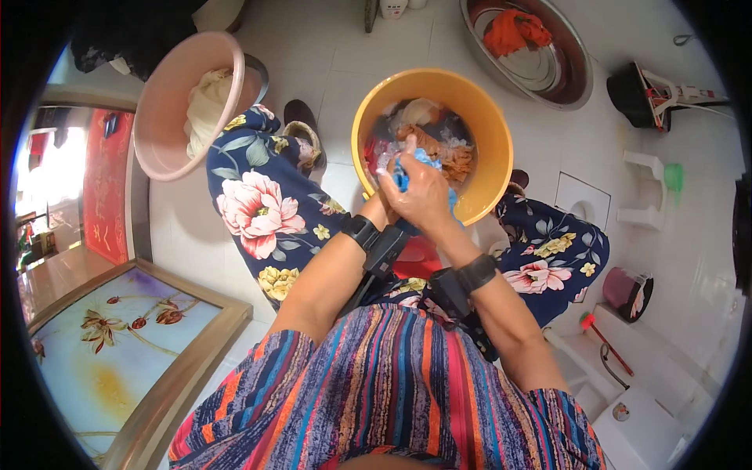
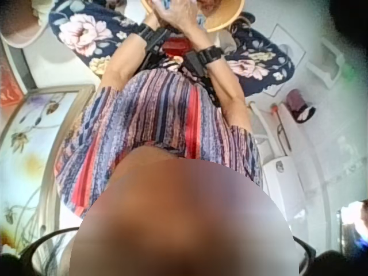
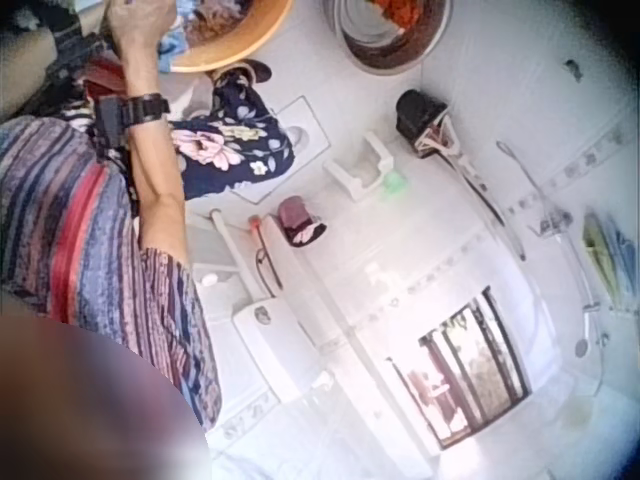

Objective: Hand washing clothes in a bucket using soap and scrubbing by hand.

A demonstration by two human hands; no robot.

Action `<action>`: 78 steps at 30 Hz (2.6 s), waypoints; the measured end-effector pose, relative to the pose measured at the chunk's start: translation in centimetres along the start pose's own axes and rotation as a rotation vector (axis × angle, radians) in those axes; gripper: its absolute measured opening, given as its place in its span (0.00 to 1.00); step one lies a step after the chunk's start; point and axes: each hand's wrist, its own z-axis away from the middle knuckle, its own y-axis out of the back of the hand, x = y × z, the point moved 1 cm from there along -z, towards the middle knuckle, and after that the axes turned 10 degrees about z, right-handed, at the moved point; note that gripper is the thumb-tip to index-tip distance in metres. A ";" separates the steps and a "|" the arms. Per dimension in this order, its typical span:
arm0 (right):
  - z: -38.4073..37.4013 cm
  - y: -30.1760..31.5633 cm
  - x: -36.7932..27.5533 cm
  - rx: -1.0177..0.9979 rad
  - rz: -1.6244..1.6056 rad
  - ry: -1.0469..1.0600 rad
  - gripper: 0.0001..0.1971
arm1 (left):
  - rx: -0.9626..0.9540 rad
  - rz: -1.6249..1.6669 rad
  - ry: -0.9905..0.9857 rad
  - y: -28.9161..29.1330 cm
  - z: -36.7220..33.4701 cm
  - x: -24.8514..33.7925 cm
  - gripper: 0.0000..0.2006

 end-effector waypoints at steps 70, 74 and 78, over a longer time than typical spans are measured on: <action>-3.4 10.6 5.8 -0.459 -1.048 -0.039 0.32 | -0.541 -1.308 -0.064 -18.5 7.9 8.5 0.13; -3.7 9.6 7.6 -0.320 -1.362 -0.273 0.35 | -0.575 -1.086 -0.010 -19.1 8.6 6.4 0.14; -3.9 10.4 5.9 -0.314 -1.580 -0.224 0.38 | -0.666 -1.039 0.072 -21.5 9.1 6.4 0.14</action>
